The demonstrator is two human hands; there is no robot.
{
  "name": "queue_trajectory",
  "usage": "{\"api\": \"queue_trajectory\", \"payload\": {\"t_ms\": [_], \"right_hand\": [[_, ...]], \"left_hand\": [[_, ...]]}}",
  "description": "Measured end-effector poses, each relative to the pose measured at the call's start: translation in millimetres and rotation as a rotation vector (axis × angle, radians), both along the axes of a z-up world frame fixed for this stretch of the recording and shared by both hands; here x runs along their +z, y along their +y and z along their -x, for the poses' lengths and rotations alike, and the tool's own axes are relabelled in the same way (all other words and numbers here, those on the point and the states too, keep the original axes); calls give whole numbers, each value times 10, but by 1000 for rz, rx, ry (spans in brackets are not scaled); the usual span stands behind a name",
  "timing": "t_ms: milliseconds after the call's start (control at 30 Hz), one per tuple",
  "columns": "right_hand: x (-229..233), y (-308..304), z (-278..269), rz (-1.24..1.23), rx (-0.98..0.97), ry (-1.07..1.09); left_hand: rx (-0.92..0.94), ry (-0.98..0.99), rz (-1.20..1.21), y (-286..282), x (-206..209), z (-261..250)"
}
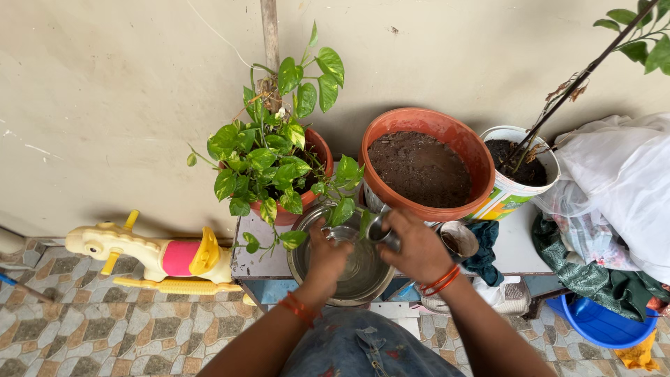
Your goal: The person cares for plants by using a small metal cup to pour water into a bowl, washing a plant cutting in the bowl, and then pouring water onto the soil of potted plants.
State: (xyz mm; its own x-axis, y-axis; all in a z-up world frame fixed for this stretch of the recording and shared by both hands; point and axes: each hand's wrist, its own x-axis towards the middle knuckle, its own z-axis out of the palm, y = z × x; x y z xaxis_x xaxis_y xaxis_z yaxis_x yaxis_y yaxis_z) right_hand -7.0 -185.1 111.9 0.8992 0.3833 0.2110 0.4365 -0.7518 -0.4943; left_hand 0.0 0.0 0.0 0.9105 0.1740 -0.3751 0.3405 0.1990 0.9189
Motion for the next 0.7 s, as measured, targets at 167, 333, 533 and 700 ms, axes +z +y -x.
{"api": "queue_trajectory", "payload": {"t_ms": [167,333,533,700], "right_hand": [[487,-28,-116,-46,98,-265],[834,130,-306,-43,68,-310],[983,327,-496,0,68,-446],[857,375,-559,101,77,-464]], "left_hand": [[-17,-710,-713,36,542,252],[92,-1005,-1003,125,1000,-416],[-192,-726,-884,64,925,-927],[-293,-633,-1002,48,646,-953]]}}
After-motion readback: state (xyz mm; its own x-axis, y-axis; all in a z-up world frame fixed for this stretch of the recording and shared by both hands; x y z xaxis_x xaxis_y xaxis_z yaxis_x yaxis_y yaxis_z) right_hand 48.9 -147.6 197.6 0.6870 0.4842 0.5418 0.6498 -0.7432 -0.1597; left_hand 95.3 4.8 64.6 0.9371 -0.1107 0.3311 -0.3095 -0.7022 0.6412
